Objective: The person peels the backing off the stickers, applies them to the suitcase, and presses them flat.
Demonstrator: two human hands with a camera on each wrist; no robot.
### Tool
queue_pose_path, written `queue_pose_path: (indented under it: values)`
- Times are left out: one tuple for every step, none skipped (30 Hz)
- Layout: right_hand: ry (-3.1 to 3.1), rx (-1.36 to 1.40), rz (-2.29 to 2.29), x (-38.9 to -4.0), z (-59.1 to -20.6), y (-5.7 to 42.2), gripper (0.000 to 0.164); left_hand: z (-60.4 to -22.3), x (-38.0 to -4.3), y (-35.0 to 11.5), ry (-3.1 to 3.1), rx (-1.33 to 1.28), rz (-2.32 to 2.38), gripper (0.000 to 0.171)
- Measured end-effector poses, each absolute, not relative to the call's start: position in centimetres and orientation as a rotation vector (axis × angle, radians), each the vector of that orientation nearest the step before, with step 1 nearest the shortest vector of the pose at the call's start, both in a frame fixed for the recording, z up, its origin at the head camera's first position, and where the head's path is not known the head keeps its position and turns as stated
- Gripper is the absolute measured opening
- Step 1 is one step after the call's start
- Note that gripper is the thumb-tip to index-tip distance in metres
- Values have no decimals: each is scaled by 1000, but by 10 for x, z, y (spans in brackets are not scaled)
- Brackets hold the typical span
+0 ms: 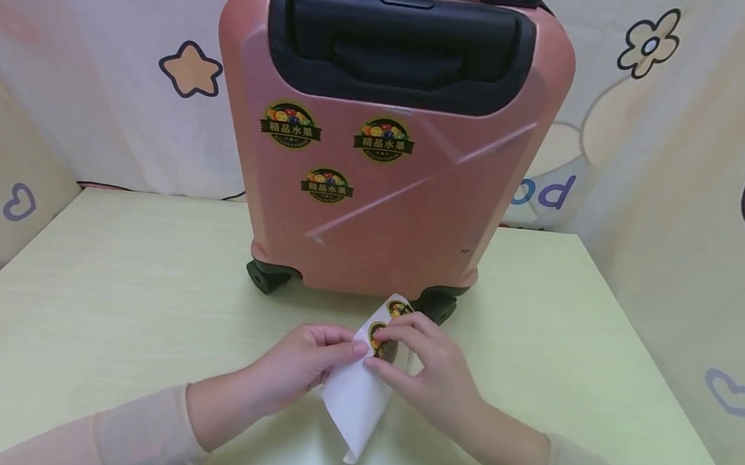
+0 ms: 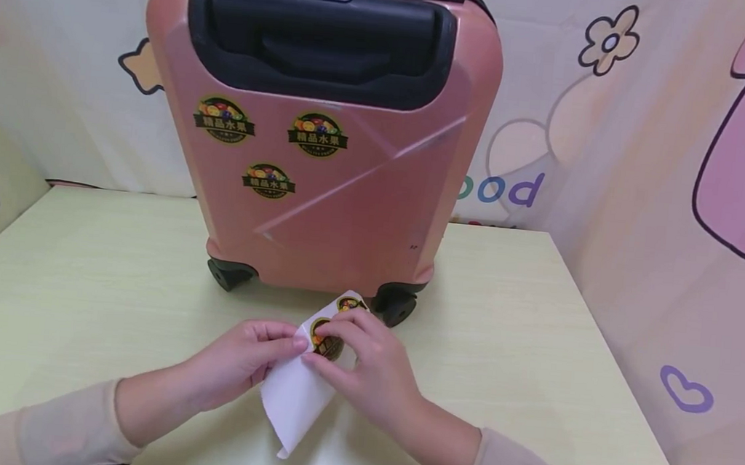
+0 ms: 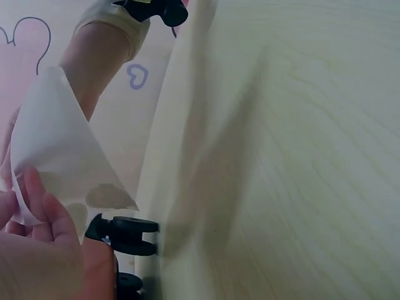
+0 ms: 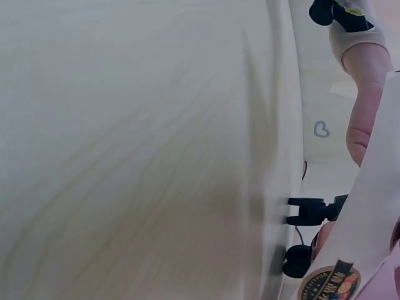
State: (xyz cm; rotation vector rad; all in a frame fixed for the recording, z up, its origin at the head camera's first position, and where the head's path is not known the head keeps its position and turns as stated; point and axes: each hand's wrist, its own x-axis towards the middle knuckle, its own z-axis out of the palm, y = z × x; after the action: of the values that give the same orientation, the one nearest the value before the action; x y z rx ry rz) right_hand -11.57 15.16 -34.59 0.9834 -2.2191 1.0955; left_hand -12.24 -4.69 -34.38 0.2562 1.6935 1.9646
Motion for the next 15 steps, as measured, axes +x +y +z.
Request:
queue_pose_path:
  values:
    - [-2220,985,1101,-115,-346,151,23,-344,-122,-46,1721,268,1960,30]
    - [-2223,983,1101,-114,-345,151,24,-344,-121,-46,1749,270,1958,32]
    - [-2222,983,1098,-114,-345,151,25,-343,-120,-45,1774,269,1958,32]
    - [-2215,986,1088,-113,-345,151,26,-343,-120,-44,1796,270,1962,32]
    - [-2210,986,1074,-113,-345,151,26,-343,-119,-44,1813,270,1968,32]
    - [-2201,987,1062,-113,-345,150,25,-342,-119,-43,1823,271,1980,32]
    - [-2192,988,1049,-113,-345,150,24,-342,-118,-42,1830,272,1990,32]
    - [-2190,984,1041,-113,-345,149,22,-342,-118,-42,1835,273,2001,31]
    - [-2186,980,1039,-113,-345,149,20,-341,-118,-41,1840,273,2010,31]
    - [-2186,971,1042,-113,-346,148,19,-341,-118,-40,1846,274,2018,31]
    - [-2195,956,1057,-114,-346,148,18,-341,-118,-40,1853,274,2025,30]
    - [-2203,946,1083,-114,-346,148,19,-341,-118,-39,1862,271,2029,29]
    - [-2213,933,1111,-114,-346,148,19,-341,-118,-39,1873,272,2030,29]
    - [-2219,921,1138,-114,-346,148,19,-341,-118,-38,1883,271,2030,29]
    - [-2222,913,1165,-114,-346,148,19,-341,-118,-38,1890,275,2030,29]
